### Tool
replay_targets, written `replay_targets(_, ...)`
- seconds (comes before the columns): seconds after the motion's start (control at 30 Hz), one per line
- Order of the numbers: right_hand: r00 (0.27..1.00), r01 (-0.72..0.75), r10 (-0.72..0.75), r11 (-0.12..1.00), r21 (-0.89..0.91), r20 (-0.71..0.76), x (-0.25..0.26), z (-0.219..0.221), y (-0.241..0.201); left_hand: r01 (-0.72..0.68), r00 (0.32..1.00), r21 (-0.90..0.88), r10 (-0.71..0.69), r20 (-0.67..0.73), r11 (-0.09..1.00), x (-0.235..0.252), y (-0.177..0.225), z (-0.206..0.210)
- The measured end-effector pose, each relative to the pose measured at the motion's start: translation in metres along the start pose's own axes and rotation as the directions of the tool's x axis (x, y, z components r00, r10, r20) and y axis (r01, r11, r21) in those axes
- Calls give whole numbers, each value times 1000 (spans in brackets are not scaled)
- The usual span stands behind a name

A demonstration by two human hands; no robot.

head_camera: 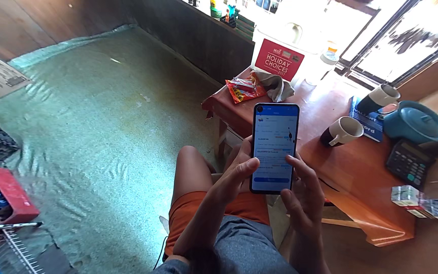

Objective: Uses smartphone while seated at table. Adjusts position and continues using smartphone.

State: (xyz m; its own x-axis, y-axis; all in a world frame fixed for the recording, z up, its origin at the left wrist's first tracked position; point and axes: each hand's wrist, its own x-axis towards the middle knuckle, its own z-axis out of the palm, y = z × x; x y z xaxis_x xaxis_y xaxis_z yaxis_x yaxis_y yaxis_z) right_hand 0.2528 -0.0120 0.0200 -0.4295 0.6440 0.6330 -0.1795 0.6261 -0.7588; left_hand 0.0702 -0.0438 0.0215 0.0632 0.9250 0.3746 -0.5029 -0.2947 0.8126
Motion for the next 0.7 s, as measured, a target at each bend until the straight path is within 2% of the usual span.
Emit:
replay_targets(0.2, 1000, -18, 19, 998, 56, -22, 0, 0, -1, -18, 999, -42, 19, 32, 999, 0, 2, 1)
replay_targets(0.5, 999, 21, -22, 1000, 9, 33, 2, -9, 0, -15, 999, -51, 16, 29, 999, 0, 1, 1)
replay_targets(0.7, 999, -15, 17, 999, -38, 34, 1, -12, 1, 0, 999, -35, 1, 34, 999, 0, 1, 1)
